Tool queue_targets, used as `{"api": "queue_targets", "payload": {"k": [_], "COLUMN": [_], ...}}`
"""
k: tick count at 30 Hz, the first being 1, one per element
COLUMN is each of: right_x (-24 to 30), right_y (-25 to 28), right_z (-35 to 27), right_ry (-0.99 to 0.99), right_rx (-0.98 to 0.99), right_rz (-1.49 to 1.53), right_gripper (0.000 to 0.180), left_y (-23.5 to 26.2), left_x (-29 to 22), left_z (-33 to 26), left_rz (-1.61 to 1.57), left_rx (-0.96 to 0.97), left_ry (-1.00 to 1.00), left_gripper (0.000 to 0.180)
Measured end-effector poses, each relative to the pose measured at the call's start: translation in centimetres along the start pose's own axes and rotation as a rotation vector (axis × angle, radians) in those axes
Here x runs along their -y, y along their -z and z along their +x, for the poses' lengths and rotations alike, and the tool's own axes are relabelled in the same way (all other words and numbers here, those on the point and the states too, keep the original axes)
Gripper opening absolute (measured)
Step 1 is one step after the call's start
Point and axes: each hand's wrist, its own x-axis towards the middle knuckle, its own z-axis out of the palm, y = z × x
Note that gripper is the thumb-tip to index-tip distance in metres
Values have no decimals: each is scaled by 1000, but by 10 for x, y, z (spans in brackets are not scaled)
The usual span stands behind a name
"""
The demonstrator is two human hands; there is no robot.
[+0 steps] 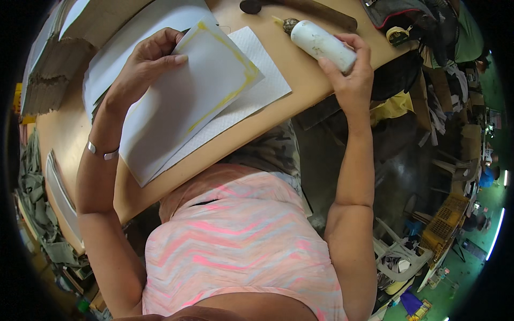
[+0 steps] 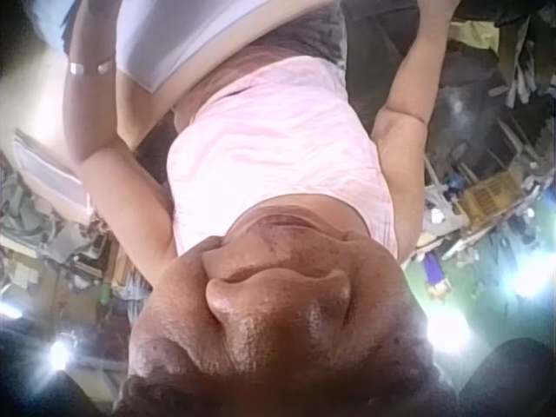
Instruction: The person applies glue from a bottle onto white paper sheets and then places brown paper on top, pressing down to adhere them. The process is repeated for multiple sheets, with the person smoothing each assembly and stacking the finished pieces.
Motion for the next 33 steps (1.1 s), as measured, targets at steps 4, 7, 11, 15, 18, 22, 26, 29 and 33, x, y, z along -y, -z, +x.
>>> {"api": "queue_targets", "payload": {"k": [4, 7, 11, 15, 18, 22, 26, 29, 33], "right_x": [-8, -3, 31, 54, 66, 84, 98, 112, 152], "right_y": [1, 1, -15, -51, -62, -67, -71, -68, -83], "right_z": [7, 11, 11, 18, 26, 33, 40, 55, 69], "right_ry": [280, 456, 652, 778, 842, 927, 959, 1017, 877], "right_rx": [18, -16, 50, 143, 162, 184, 237, 341, 354], "right_rz": [-470, -581, -485, -126, 3, 47, 63, -90, -109], "right_gripper": [51, 47, 47, 47, 41, 35, 31, 18, 11], "left_y": [2, 0, -3, -4, -5, -3, -1, 0, 25], "left_x": [-5, -4, -5, -11, -14, -15, -12, -13, -12], "left_z": [0, -1, 1, -2, -5, -10, -10, -14, -38], "left_rz": [-153, -183, -222, -242, -266, -229, -231, -246, -57], "left_rx": [102, 107, 158, 181, 194, 203, 208, 140, -116], "left_ry": [-22, -30, -17, 3, 6, -5, -33, -96, -142], "left_gripper": [19, 18, 20, 21, 22, 23, 29, 37, 35]}}
